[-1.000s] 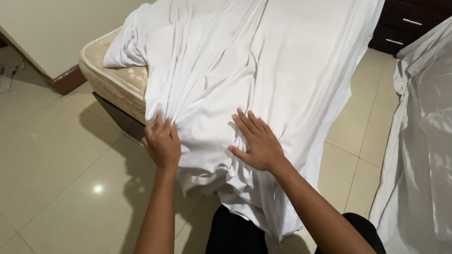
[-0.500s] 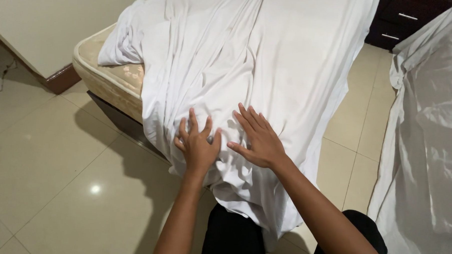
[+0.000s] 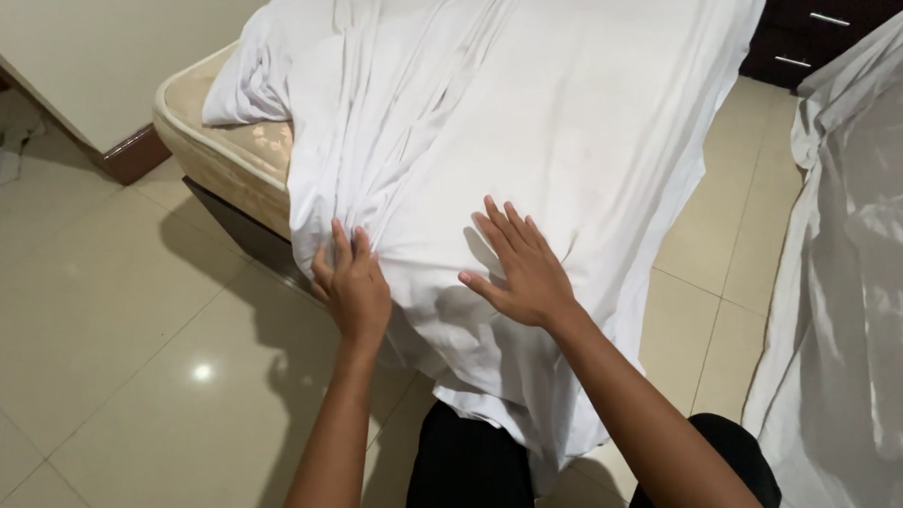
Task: The person spreads a white fitted sheet over a mattress, starting at one corner and working around the bed to tuck the elasticized edges under the mattress. They smooth the fabric by hand to remove wrinkles and ensure the sheet is properly fitted.
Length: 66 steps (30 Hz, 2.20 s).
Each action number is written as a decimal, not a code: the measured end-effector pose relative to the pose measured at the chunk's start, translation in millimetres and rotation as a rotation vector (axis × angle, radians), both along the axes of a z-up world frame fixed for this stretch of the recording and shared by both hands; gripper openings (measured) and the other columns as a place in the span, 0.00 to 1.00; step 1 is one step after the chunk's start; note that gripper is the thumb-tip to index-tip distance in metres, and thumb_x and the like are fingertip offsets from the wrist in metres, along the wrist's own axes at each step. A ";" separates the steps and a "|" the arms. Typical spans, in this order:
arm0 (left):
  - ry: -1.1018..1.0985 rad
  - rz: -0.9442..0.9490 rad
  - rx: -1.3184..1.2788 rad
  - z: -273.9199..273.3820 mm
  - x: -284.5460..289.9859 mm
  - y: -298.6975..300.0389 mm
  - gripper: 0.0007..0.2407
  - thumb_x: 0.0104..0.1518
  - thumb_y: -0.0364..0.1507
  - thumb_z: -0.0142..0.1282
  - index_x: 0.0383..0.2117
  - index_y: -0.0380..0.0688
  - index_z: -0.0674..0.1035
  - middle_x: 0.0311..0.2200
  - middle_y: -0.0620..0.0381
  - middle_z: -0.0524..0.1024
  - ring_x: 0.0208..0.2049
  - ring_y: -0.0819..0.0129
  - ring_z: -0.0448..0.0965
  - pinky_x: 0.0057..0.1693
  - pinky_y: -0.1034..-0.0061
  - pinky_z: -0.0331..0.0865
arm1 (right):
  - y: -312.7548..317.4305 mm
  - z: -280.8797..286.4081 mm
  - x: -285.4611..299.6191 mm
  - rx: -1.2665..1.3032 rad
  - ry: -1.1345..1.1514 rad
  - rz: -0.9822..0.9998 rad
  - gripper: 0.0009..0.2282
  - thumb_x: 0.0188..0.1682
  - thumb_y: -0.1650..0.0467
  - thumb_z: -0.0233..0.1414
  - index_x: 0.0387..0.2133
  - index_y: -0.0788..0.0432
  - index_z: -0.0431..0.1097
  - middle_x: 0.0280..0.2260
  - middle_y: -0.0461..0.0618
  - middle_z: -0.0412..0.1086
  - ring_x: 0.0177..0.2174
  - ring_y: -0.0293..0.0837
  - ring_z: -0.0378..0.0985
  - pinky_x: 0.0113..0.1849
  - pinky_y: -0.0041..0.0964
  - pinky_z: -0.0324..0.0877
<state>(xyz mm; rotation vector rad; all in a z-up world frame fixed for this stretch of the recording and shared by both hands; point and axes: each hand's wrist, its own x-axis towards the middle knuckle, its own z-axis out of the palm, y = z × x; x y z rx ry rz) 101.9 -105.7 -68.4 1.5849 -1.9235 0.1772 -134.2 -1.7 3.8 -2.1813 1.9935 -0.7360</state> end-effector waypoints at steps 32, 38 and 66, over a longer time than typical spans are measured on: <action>0.158 -0.642 -0.132 37.3 -40.8 102.8 0.12 0.58 0.33 0.63 0.47 0.52 0.84 0.52 0.65 0.82 0.56 0.63 0.72 0.59 0.69 0.61 | 26.4 -5.3 -8.9 -0.653 -0.182 0.070 0.17 0.57 0.59 0.45 0.48 0.59 0.72 0.58 0.53 0.70 0.57 0.51 0.69 0.57 0.46 0.56; 0.049 -0.877 -0.137 41.5 -68.7 116.5 0.23 0.51 0.43 0.68 0.51 0.46 0.82 0.60 0.59 0.75 0.63 0.63 0.68 0.60 0.63 0.59 | 21.4 -10.2 -16.7 -0.675 -0.478 -0.023 0.22 0.62 0.56 0.35 0.47 0.59 0.71 0.53 0.55 0.70 0.55 0.50 0.68 0.58 0.45 0.57; 0.295 -0.895 0.143 44.8 -100.8 152.0 0.12 0.59 0.30 0.60 0.49 0.53 0.85 0.49 0.66 0.83 0.59 0.65 0.72 0.60 0.64 0.49 | 117.1 -66.2 -71.7 -0.352 -0.157 0.040 0.16 0.50 0.71 0.58 0.53 0.53 0.74 0.63 0.45 0.67 0.66 0.49 0.58 0.60 0.50 0.49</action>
